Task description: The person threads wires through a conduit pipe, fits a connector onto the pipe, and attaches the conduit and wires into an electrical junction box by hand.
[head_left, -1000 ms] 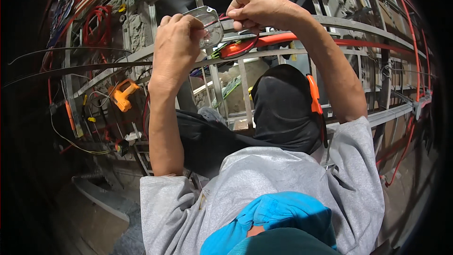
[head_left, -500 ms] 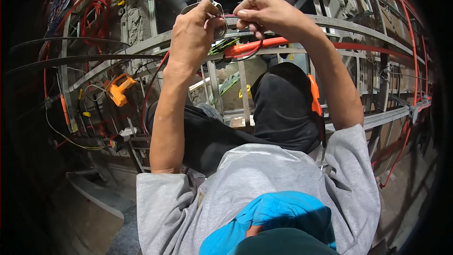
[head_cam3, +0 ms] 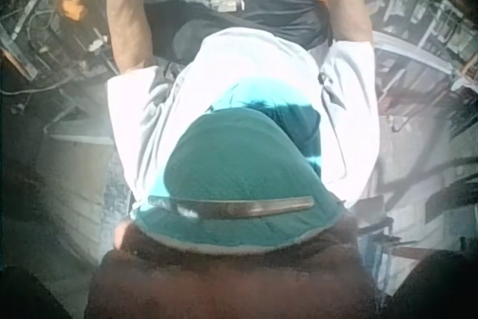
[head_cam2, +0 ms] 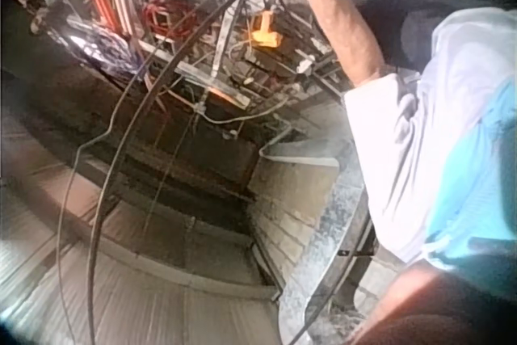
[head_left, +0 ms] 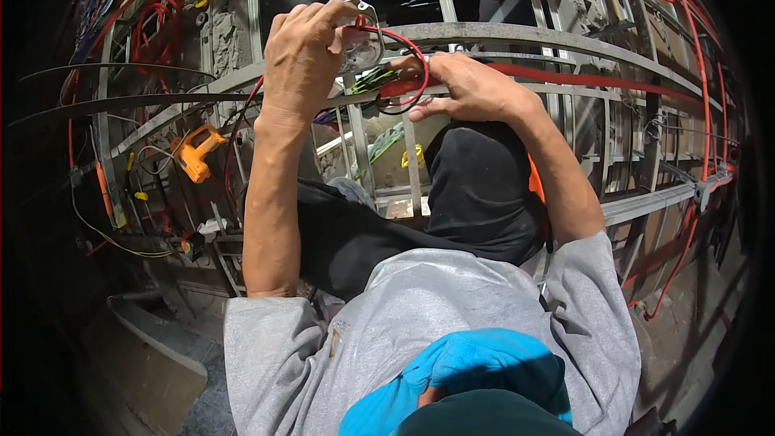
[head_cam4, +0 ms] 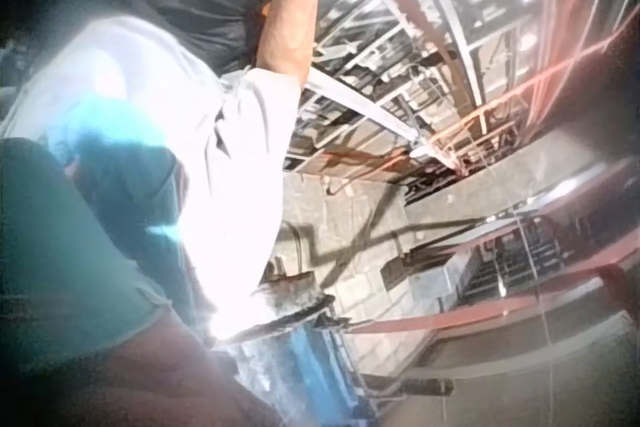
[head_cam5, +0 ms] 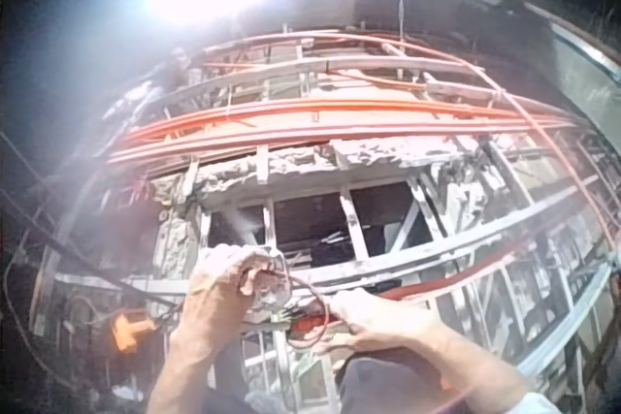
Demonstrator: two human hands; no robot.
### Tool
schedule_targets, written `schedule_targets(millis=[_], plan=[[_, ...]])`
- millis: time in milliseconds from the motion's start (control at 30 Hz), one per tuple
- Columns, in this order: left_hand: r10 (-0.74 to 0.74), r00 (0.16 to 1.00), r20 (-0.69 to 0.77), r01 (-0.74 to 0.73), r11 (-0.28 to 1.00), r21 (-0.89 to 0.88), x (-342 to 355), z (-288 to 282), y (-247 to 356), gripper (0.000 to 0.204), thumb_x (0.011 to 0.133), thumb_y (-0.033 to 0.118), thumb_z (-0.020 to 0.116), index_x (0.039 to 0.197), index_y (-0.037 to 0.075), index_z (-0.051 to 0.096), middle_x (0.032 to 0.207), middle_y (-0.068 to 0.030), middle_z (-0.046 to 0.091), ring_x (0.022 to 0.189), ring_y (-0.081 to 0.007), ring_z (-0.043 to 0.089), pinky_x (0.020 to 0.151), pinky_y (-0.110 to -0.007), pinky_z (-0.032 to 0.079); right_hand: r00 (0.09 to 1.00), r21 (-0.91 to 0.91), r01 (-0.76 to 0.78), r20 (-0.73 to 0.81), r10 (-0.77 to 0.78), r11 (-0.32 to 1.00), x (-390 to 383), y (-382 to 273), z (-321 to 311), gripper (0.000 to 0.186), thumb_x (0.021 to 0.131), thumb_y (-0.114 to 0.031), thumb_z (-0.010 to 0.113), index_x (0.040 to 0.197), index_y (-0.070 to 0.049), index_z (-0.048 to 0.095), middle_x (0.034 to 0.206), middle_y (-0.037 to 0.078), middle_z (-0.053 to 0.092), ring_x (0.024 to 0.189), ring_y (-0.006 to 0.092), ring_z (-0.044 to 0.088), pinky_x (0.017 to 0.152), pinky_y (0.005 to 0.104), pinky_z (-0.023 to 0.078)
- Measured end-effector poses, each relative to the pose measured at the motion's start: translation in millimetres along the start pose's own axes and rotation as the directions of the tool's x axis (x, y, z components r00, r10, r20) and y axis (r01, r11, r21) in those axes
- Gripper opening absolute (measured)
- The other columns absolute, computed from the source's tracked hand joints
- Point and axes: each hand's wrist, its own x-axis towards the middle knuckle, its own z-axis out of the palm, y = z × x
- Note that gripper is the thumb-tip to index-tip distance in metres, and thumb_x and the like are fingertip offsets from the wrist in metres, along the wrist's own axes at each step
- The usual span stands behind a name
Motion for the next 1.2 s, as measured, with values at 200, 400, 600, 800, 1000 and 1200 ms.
schedule_targets(millis=[200, 400, 600, 800, 1000, 1200], plan=[[-0.020, 0.993, -0.120, 0.020, 1.000, -0.004, -3.1, -0.7, -8.4, 0.014, 0.089, 0.012, 0.082, 0.098, 0.008, 0.072, 0.091, -0.0074, 0.069, 0.089, -0.0307, 0.068, 0.077, -0.041, 0.053, 0.987, 0.052, -0.087, 0.141, 0.079, 0.995, 5.1, 9.5, 8.5, 0.089, 0.088, -0.069, 0.078, 0.146, -0.003, 0.063, 0.125, 0.025, 0.074, 0.123, 0.0407, 0.069, 0.109, 0.0489, 0.051], [-0.079, 0.994, -0.076, 0.076, 0.996, -0.043, -3.4, -15.7, -7.8, 0.019, 0.089, 0.016, 0.085, 0.095, 0.004, 0.072, 0.089, -0.0091, 0.066, 0.081, -0.0288, 0.067, 0.072, -0.040, 0.051, 0.994, -0.255, -0.026, -0.111, -0.002, 0.967, -21.9, -26.7, 8.0, 0.067, 0.085, -0.065, 0.081, 0.114, -0.005, 0.073, 0.092, 0.014, 0.070, 0.088, 0.0367, 0.070, 0.081, 0.0472, 0.054], [-0.165, 0.986, 0.006, 0.165, 0.979, -0.119, -13.7, -20.8, -20.7, 0.016, 0.090, 0.016, 0.084, 0.097, 0.003, 0.076, 0.090, -0.0080, 0.064, 0.078, -0.0235, 0.065, 0.072, -0.037, 0.050, 0.896, -0.463, 0.122, -0.328, -0.298, 0.878, -50.2, -60.9, 8.3, 0.046, 0.094, -0.057, 0.076, 0.101, -0.011, 0.072, 0.069, 0.006, 0.061, 0.067, 0.0270, 0.067, 0.065, 0.0418, 0.052], [-0.201, 0.979, 0.036, 0.204, 0.961, -0.185, -23.9, -31.5, -13.3, 0.015, 0.093, 0.014, 0.083, 0.104, 0.004, 0.080, 0.089, -0.0067, 0.065, 0.077, -0.0198, 0.064, 0.071, -0.034, 0.050, 0.811, -0.553, 0.126, -0.422, -0.407, 0.824, -45.2, -64.7, -3.9, 0.046, 0.093, -0.057, 0.077, 0.094, -0.013, 0.065, 0.068, 0.003, 0.057, 0.062, 0.0235, 0.062, 0.060, 0.0399, 0.048], [-0.285, 0.957, 0.051, 0.288, 0.923, -0.254, -33.0, -46.1, -9.6, 0.012, 0.091, 0.013, 0.083, 0.102, 0.008, 0.082, 0.090, -0.0080, 0.067, 0.075, -0.0241, 0.068, 0.070, -0.038, 0.052, 0.718, -0.639, 0.157, -0.450, -0.531, 0.753, -24.7, -57.5, -22.5, 0.047, 0.090, -0.056, 0.079, 0.091, -0.011, 0.064, 0.065, 0.003, 0.056, 0.056, 0.0211, 0.062, 0.053, 0.0359, 0.048], [-0.302, 0.953, 0.037, 0.304, 0.936, -0.177, -41.3, -47.7, -2.6, 0.012, 0.093, 0.014, 0.083, 0.101, 0.005, 0.080, 0.087, -0.0070, 0.065, 0.073, -0.0191, 0.062, 0.067, -0.035, 0.049, 0.719, -0.673, 0.112, -0.454, -0.527, 0.731, -2.0, -47.0, -39.2, 0.047, 0.092, -0.054, 0.079, 0.090, -0.010, 0.063, 0.066, 0.005, 0.059, 0.057, 0.0232, 0.065, 0.052, 0.0367, 0.049]])
